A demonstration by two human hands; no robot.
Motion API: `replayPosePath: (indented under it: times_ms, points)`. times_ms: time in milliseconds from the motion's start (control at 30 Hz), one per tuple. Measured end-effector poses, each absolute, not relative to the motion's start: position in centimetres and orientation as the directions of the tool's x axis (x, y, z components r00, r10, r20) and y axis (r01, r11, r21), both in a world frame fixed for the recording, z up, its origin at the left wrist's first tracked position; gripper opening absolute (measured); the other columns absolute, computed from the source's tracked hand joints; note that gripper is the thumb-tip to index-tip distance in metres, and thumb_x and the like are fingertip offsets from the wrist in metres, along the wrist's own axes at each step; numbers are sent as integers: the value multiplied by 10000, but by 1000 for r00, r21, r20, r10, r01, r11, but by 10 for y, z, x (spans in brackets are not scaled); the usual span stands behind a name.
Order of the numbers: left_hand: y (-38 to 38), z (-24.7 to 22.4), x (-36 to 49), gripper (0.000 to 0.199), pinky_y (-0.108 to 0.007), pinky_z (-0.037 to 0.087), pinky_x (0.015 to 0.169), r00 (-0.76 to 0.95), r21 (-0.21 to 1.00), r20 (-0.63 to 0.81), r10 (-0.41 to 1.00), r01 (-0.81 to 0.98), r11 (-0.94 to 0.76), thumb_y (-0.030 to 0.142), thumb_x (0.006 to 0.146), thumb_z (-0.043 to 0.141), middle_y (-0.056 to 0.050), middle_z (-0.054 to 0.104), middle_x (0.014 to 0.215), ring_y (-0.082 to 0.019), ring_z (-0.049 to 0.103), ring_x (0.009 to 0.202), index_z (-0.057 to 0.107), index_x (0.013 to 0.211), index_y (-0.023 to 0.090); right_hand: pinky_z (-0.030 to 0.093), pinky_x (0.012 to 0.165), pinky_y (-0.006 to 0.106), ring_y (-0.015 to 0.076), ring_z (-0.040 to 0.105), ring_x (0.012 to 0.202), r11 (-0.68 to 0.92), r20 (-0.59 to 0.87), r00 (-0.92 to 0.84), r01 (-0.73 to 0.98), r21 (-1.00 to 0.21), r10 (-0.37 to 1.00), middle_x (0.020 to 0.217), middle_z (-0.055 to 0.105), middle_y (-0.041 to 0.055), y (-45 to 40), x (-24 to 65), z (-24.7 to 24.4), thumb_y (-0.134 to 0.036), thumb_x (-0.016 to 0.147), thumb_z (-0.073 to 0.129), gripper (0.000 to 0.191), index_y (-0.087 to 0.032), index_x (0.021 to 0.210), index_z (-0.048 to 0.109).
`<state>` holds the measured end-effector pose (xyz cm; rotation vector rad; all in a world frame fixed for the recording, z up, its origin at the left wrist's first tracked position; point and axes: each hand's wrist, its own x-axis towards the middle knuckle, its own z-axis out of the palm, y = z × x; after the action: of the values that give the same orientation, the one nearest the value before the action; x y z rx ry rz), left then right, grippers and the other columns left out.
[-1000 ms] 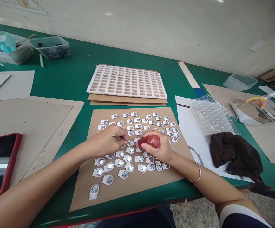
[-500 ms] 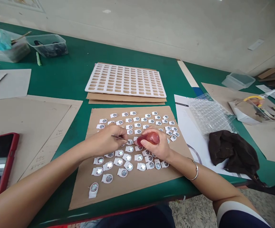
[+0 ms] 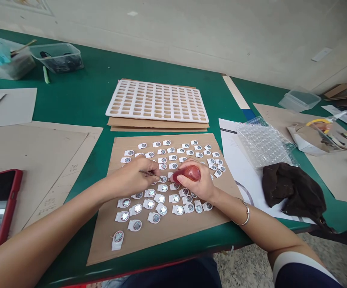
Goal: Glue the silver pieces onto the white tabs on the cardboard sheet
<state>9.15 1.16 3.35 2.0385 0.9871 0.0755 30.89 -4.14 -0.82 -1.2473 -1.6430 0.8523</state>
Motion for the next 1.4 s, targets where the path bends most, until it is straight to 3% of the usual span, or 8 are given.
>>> replayPosePath:
  times_ms: [1400]
  points:
    - [12,33,93,180,-236,373,531,680,706,-289,674,627,-329,272,814,487,16,599,626,-111,490,567,623,733,187,504,685,344,162,598,735,310,294,-101,354,-882,951,804,614,17,-40,310,-10,-312,695,689,179,-219,826,611]
